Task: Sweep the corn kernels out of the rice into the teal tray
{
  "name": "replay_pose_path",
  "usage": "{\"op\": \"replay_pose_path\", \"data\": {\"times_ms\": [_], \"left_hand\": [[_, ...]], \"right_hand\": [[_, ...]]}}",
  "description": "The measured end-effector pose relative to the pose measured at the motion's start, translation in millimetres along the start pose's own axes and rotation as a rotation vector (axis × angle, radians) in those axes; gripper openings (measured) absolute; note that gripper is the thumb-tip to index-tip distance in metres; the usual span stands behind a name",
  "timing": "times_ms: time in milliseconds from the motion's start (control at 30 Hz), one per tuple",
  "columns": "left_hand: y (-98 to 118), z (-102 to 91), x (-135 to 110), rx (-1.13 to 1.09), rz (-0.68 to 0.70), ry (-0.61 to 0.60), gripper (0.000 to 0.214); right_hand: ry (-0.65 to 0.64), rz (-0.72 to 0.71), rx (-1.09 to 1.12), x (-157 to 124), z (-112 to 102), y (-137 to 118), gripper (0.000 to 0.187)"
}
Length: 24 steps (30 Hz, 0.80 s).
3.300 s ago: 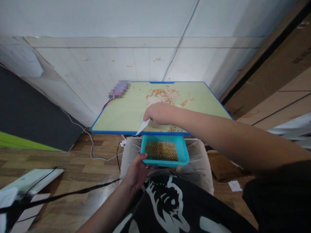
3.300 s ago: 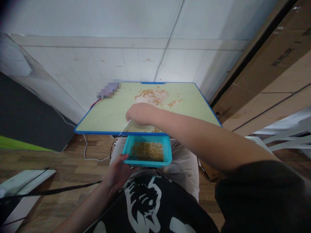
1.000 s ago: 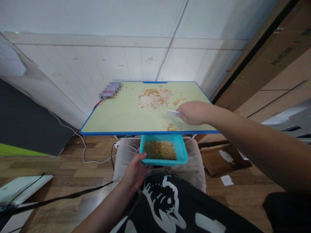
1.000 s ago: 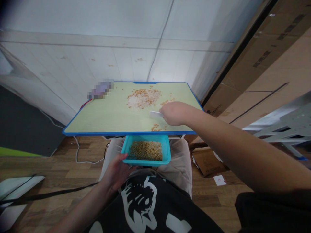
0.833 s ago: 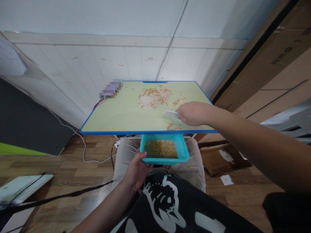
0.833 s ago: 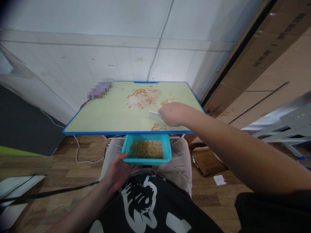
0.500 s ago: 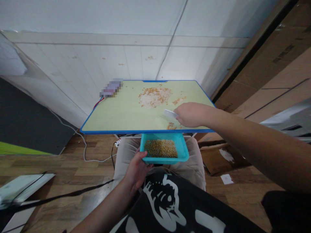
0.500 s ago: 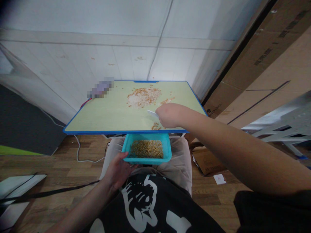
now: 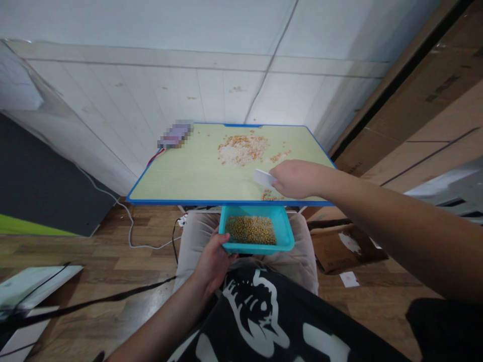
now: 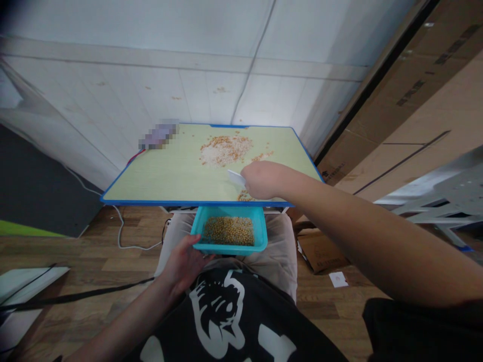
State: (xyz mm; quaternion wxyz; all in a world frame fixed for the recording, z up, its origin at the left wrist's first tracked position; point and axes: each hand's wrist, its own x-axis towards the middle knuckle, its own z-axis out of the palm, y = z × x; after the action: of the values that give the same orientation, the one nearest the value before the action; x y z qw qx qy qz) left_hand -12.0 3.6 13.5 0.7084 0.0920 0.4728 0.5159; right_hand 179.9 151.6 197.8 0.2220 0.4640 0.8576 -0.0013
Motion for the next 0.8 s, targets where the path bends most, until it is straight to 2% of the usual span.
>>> {"op": "replay_pose_path", "data": {"times_ms": [267, 467, 600, 800], "left_hand": [[8.2, 5.0, -6.6, 0.000, -0.024, -0.022, 0.055], [10.1, 8.6, -8.5, -0.022, -0.039, 0.031, 0.050], [10.7, 9.2, -9.4, -0.008, -0.034, 0.020, 0.052], [12.3, 10.5, -10.6, -0.006, -0.040, 0.023, 0.054]], "right_hand": [[0.004, -0.046, 0.017, -1.2, 0.3, 4.6, 0.038], [0.027, -0.094, 0.052, -2.0, 3.0, 10.6, 0.036], [0.031, -0.121, 0.048, -2.1, 4.1, 14.4, 0.037], [0.021, -0.099, 0.060, 1.7, 3.7, 16.8, 0.038]]}}
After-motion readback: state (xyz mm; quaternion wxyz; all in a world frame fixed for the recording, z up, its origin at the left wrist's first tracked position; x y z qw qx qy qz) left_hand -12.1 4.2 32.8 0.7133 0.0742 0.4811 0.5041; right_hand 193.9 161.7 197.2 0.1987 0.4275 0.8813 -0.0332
